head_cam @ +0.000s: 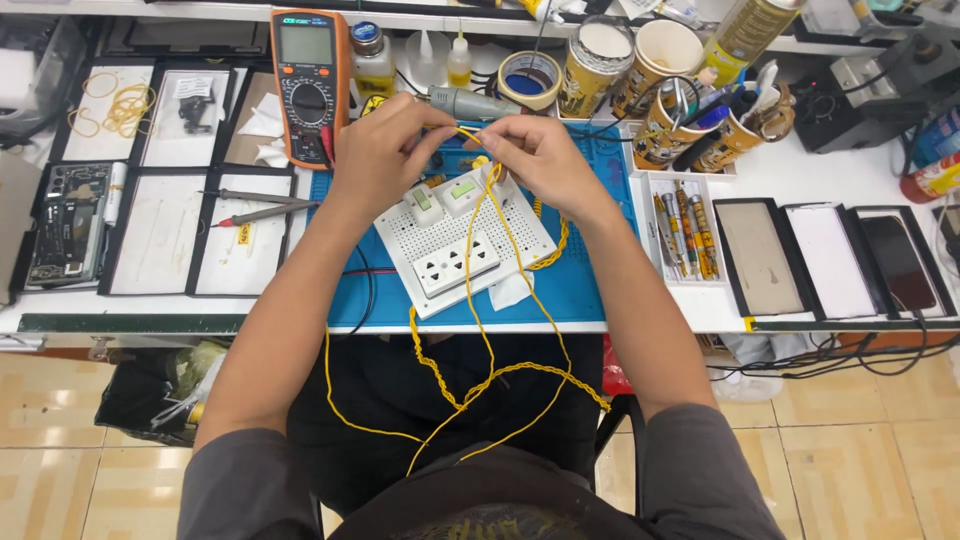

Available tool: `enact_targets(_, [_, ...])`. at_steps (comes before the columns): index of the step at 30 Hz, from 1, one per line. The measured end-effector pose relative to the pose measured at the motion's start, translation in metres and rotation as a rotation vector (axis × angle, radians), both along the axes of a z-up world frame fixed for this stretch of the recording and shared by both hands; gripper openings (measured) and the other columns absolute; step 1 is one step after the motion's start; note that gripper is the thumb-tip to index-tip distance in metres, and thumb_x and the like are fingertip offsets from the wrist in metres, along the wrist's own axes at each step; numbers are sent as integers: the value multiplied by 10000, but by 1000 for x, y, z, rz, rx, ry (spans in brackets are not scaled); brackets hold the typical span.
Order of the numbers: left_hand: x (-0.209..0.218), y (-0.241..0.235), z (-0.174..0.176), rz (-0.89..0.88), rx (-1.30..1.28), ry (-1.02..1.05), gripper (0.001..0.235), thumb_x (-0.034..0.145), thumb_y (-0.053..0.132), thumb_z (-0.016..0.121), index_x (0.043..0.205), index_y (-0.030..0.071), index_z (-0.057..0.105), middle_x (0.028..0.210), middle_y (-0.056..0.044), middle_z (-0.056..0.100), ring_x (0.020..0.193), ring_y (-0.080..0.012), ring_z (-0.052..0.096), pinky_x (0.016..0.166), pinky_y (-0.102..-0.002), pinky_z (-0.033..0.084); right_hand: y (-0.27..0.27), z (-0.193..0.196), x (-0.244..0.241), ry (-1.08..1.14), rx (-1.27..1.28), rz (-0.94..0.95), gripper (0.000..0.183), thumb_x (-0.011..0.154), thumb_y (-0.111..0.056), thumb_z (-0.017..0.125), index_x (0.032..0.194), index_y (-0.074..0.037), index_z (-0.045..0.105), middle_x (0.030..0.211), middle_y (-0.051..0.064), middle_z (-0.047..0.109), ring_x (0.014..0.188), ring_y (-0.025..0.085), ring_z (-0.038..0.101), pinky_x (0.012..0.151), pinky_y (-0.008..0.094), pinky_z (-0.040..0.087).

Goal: The person braids three yellow cords together by hand over a workbench. They repeatedly interlace the strands and pull them tight to form a continuous braid.

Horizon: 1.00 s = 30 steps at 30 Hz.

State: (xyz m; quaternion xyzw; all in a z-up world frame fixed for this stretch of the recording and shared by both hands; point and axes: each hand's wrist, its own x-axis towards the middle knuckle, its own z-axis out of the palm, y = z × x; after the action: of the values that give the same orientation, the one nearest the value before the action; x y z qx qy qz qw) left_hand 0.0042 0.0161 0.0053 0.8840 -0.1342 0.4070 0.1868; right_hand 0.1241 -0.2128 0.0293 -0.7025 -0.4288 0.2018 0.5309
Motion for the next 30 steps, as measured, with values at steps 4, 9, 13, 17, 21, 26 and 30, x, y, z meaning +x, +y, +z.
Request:
enact_targets(4, [-1,2,7,-116,-175,175,71,1152,162,800,1213,135,823,1008,-25,642,810,-169,610,658,-332,487,-4,10,-2,6,-6,76,325,1179,-331,605,1162,-94,826,638,-82,461,544,45,321,525,244,234])
enact_targets(9, [-3,5,11,-328,-439,297,204,1172,122,756,1362,158,822,1123,-47,592,1041,-176,581,771,-296,462,-6,8,1,90,35,74,273,1184,-302,604,1132,-91,769,688,-91,385,565,47,292,517,228,239])
enact_targets(13, [-3,6,9,-392,-425,265,291,1182,65,741,1449,176,771,1116,-23,575,1073,-182,579,927,-315,490,-7,9,1,59,27,109,327,1170,-377,601,1129,-110,787,691,-83,468,556,44,315,514,224,238])
enact_targets(17, [-5,13,11,-383,-392,324,213,1167,73,763,1332,187,834,983,13,456,941,-162,496,842,-310,435,-6,0,4,126,58,169,304,1165,-344,624,1138,-90,790,819,-30,627,645,46,482,563,203,334])
enact_targets(21, [-4,17,8,-361,-266,271,277,1161,-4,781,1346,193,841,962,-1,450,902,-175,484,772,-321,407,-1,-9,9,131,31,151,318,1170,-354,609,1104,-95,782,785,-48,605,620,36,445,557,216,308])
enact_targets(26, [0,15,-9,-138,37,124,415,1204,24,722,1531,276,757,933,-11,473,815,-199,512,635,-353,344,-3,-7,14,178,24,88,308,1189,-341,564,1129,-93,735,742,-61,591,520,30,349,481,212,252])
enact_targets(30, [2,17,-11,-38,221,135,346,1204,45,663,1397,317,755,930,-6,430,765,-204,488,502,-366,260,-1,-10,16,76,-37,35,327,1206,-305,545,1063,-98,754,764,-52,605,560,39,381,526,224,294])
